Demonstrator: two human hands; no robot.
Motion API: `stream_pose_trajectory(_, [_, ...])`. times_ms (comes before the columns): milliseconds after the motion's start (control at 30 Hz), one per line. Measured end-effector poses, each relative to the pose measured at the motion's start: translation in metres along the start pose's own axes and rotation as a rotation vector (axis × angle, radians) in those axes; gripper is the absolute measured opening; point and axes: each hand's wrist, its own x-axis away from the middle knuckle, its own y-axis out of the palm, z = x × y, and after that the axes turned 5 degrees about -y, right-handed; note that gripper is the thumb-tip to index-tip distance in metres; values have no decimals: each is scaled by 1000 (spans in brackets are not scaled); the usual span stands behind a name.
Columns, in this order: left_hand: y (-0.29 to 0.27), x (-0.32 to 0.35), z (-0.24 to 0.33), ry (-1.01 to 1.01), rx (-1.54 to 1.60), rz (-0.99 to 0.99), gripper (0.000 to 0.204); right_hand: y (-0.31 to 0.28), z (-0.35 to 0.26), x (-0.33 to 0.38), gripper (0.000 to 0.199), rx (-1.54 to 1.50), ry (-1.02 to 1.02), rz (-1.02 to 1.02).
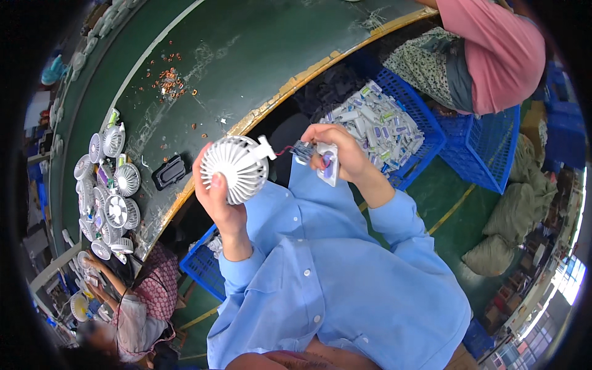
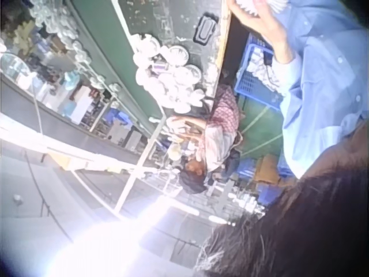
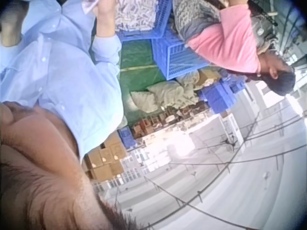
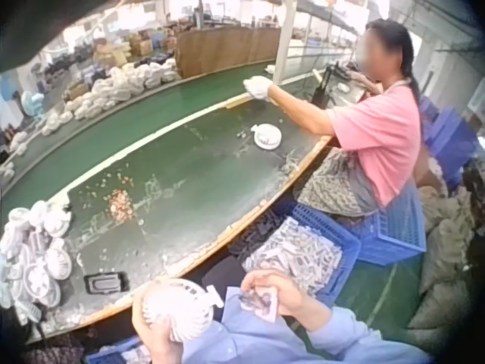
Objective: Assembling small handheld fans by connecting circuit boards, batteries, and plastic casings.
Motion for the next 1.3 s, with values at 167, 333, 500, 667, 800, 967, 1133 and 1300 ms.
stream_pose_trajectory(167, [-6,-8,-1,-193,260,18,54,-16,3,5,26,85,-30,28])
stream_pose_trajectory(333, [-10,-14,-8,-436,522,94,49,-73,-9,23,27,141,-63,309])
stream_pose_trajectory(500, [3,-25,-9,-593,669,30,44,-152,-15,44,44,1335,165,508])
stream_pose_trajectory(667, [21,-28,-10,-614,623,2,43,-107,-2,31,53,1001,-328,375])
stream_pose_trajectory(800, [31,-30,-14,-654,597,-84,43,0,-17,8,55,441,-430,-31])
stream_pose_trajectory(967, [27,-34,-24,-567,388,-193,43,14,-16,-15,23,-74,-284,-34])
stream_pose_trajectory(1133, [11,-43,-30,-514,307,-177,40,19,-29,-27,24,-158,-147,1])
stream_pose_trajectory(1300, [8,-61,-23,-432,28,-199,49,19,-41,-56,23,-384,4,31])
